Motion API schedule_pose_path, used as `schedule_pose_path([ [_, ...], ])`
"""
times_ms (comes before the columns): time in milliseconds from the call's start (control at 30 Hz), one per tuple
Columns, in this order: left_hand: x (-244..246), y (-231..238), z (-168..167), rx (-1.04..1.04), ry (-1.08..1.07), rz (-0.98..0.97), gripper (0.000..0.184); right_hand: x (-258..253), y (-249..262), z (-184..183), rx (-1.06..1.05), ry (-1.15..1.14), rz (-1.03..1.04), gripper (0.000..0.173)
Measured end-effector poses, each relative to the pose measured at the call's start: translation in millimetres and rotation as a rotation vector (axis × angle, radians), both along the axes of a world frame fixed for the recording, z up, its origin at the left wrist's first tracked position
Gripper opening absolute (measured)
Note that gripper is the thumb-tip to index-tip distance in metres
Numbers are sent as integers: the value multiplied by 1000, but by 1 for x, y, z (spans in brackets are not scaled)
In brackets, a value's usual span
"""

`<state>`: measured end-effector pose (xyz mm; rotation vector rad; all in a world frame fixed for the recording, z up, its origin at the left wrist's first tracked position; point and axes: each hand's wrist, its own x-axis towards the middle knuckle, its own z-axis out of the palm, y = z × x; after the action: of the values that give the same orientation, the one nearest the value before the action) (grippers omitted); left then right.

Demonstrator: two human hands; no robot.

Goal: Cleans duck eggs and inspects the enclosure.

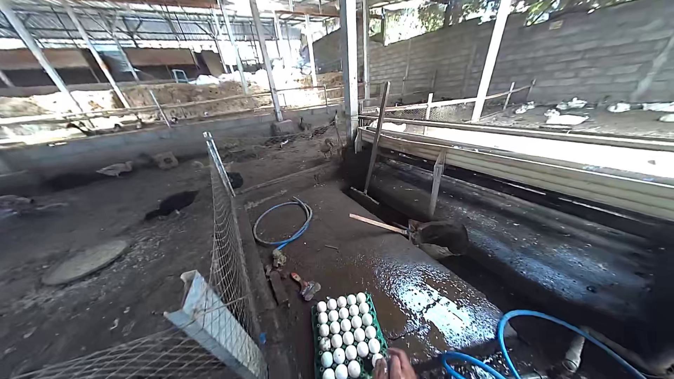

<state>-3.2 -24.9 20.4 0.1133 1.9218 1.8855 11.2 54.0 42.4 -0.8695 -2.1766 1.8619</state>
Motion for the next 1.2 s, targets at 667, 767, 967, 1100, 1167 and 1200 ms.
schedule_pose_path([
  [667, -5, -18, 26, 1, -345, -168, 42, -15, 24, 2, -566, -198, 23, 31],
  [767, -9, -14, 19, 37, -267, -39, 45, -9, 9, 12, -432, -149, 30, 39],
  [967, 1, 1, 23, -6, -138, -7, 43, -15, 23, -5, -317, -187, -36, 40],
  [1100, -1, -4, 24, 193, -248, 8, 48, -21, 28, -6, -435, -208, -109, 39],
  [1167, 0, -2, 24, 59, -217, 49, 42, -14, 24, 5, -269, -141, -1, 43],
  [1200, 3, -2, 24, 60, -222, 63, 47, -6, 19, 11, -149, -105, 100, 46],
])
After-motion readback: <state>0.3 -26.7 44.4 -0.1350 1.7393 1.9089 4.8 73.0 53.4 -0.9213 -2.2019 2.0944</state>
